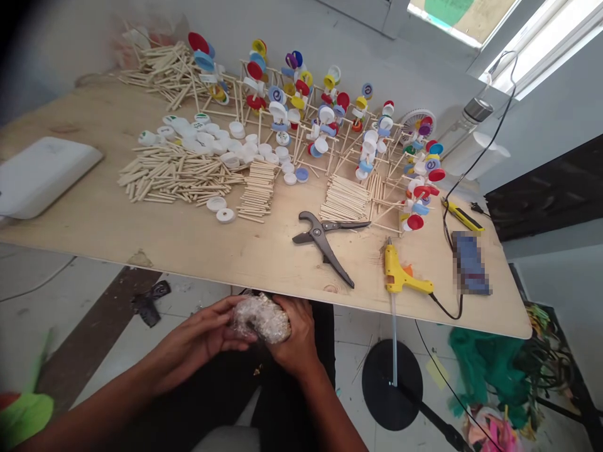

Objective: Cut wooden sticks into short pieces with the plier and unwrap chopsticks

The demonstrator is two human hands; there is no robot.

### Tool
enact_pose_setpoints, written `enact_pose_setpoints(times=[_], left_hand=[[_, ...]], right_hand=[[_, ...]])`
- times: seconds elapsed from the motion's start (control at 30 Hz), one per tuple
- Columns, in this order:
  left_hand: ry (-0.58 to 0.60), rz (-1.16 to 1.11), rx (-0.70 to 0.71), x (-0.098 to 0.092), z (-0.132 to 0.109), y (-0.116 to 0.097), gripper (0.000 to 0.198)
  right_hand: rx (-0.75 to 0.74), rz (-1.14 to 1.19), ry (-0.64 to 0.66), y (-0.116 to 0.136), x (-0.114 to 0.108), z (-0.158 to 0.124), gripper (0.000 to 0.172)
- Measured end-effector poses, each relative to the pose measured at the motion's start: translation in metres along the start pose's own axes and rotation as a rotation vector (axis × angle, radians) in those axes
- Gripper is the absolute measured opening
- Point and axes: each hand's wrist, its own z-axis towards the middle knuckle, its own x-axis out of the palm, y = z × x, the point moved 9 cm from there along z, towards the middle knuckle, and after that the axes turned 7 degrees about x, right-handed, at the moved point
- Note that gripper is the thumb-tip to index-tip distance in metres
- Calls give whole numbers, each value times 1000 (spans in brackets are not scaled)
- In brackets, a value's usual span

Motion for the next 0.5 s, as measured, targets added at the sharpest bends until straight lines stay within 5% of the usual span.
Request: enact_pose_setpoints(times=[0.17,0.37,0.5], left_hand=[[103,176,-94,-7,9,27,57],[52,847,416,3,11,-25,17],[84,795,412,25,8,-41,31]], right_hand=[[14,125,20,1,6,-5,40],[70,275,-61,1,-2,-13,30],[247,442,-126,-5,-11,-21,27]])
